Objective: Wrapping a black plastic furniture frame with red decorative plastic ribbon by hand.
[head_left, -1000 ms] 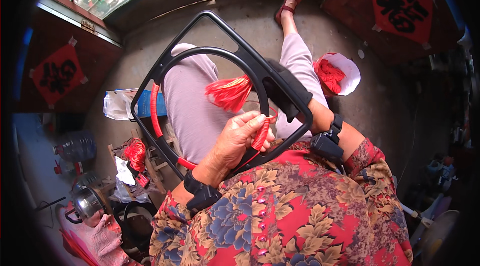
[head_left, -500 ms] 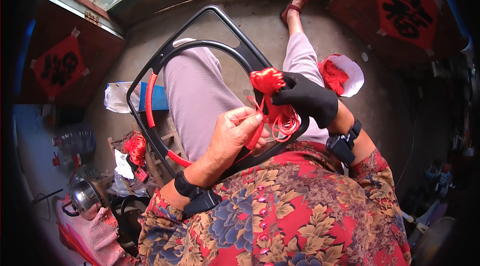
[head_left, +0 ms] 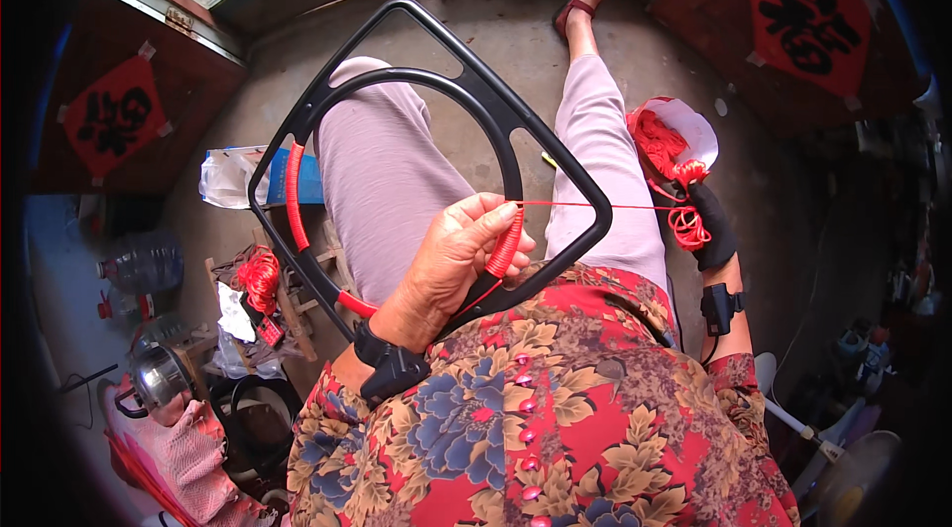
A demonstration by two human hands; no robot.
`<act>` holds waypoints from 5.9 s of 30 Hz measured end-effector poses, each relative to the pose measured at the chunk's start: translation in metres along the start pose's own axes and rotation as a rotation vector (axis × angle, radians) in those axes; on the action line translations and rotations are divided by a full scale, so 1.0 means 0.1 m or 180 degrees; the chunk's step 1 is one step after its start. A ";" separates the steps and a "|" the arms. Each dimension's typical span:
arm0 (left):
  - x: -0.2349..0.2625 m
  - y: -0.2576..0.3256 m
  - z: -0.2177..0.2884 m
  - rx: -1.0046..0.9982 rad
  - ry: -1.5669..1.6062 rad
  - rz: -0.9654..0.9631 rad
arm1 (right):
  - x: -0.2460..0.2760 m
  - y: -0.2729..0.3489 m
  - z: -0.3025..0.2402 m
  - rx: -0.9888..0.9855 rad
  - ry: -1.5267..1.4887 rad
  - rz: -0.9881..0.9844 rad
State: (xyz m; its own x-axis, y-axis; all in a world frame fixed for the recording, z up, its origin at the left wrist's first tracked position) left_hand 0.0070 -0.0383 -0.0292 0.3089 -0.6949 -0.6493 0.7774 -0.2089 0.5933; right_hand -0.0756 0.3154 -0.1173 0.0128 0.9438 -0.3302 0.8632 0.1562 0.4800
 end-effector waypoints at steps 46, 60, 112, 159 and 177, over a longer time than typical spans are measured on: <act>-0.02 -0.04 -0.04 0.0012 0.0161 -0.0158 | -0.35 -0.11 -0.10 -0.0247 0.0404 -0.0264; -0.02 -0.06 -0.07 0.0345 0.0138 -0.0142 | -2.29 -0.29 0.00 0.0133 -0.0365 -0.1844; -0.06 -0.02 -0.04 -0.0041 0.0019 -0.0034 | -0.75 -0.37 -0.28 0.0749 -0.0244 -0.0481; -0.06 -0.07 -0.02 -0.0230 0.0077 -0.0060 | -1.56 -0.30 -0.25 0.2223 0.3171 -0.0033; -0.02 -0.08 -0.13 -0.0037 0.0151 -0.0090 | -2.34 -0.07 -0.38 -0.0553 0.0339 -0.2957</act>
State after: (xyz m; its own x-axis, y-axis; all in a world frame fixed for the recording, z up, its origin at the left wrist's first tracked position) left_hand 0.0070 -0.0264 -0.0383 0.3121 -0.6555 -0.6878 0.7924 -0.2199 0.5691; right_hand -0.1035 0.1046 -0.0128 -0.6944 0.4406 -0.5689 0.4178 0.8906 0.1799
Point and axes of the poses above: each hand's wrist, its own y-axis away from the middle knuckle, its own x-axis out of the back of the hand, z = x × y, the point moved 2 cm from there along -y, towards the middle knuckle, and after that the axes turned 6 degrees about y, right-handed, at the moved point
